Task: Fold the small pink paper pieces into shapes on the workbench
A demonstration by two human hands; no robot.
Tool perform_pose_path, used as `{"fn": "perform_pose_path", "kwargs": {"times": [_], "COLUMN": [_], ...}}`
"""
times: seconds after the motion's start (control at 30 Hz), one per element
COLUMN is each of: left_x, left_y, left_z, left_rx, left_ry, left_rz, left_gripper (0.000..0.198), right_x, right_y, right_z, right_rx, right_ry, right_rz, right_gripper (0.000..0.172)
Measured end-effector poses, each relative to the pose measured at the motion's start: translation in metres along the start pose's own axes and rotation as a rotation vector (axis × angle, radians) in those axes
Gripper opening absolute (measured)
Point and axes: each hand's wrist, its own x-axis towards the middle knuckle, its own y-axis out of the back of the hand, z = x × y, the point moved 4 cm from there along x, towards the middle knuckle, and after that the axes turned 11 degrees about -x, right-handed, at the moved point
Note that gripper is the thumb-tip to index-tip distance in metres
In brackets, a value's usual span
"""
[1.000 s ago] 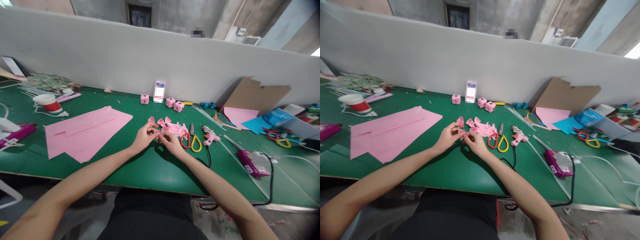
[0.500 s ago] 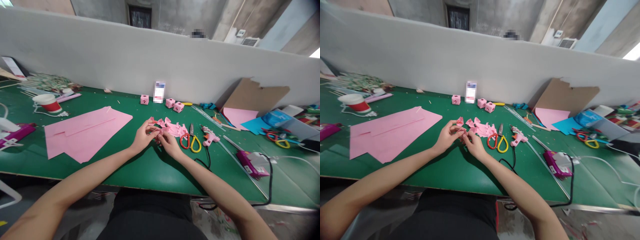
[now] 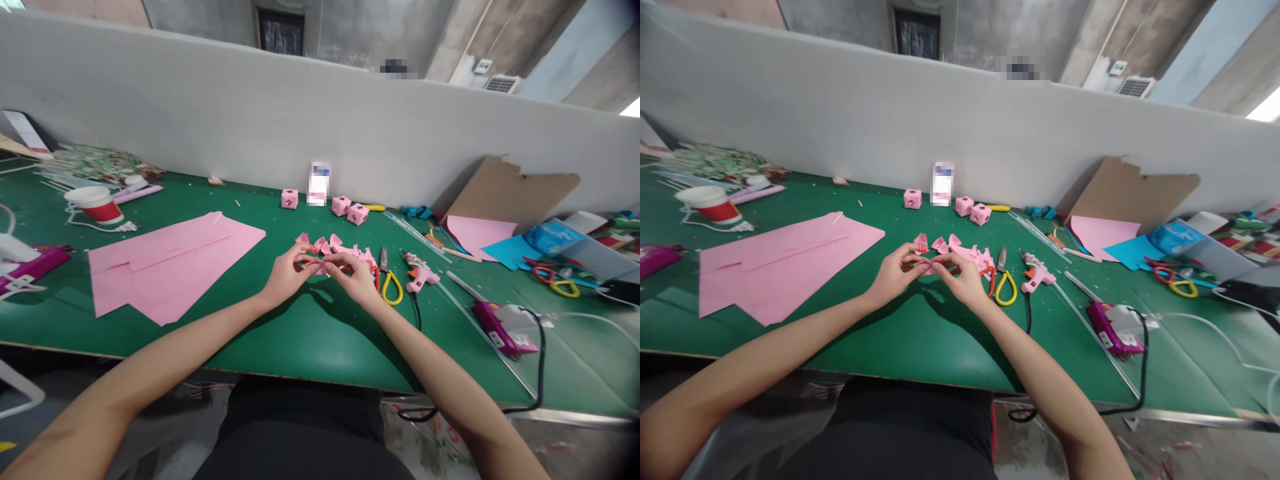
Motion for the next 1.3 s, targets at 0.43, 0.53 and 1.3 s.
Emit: {"fn": "perform_pose_path", "kwargs": {"times": [0.43, 0.53, 1.3], "left_x": [-0.001, -0.001, 0.000], "left_y": [-0.002, -0.002, -0.005], "left_z": [0.000, 0.000, 0.002], "left_rx": [0.094, 0.127, 0.088], "left_ry": [-0.053, -0.046, -0.042], "left_rz": [-0.073, -0.078, -0.120], "left_gripper": [0.020, 0.024, 0.019], "right_x": [-0.007, -0.007, 0.004], "right_y": [0.000, 0.000, -0.003], "right_z": [-0.011, -0.012, 0.019], "right_rx": [-0.311, -0.361, 0.372], "right_ry": [0.192, 0.241, -0.274], "right_rz": [0.058, 0.030, -0.198], "right_gripper": [0.019, 0.021, 0.033]}}
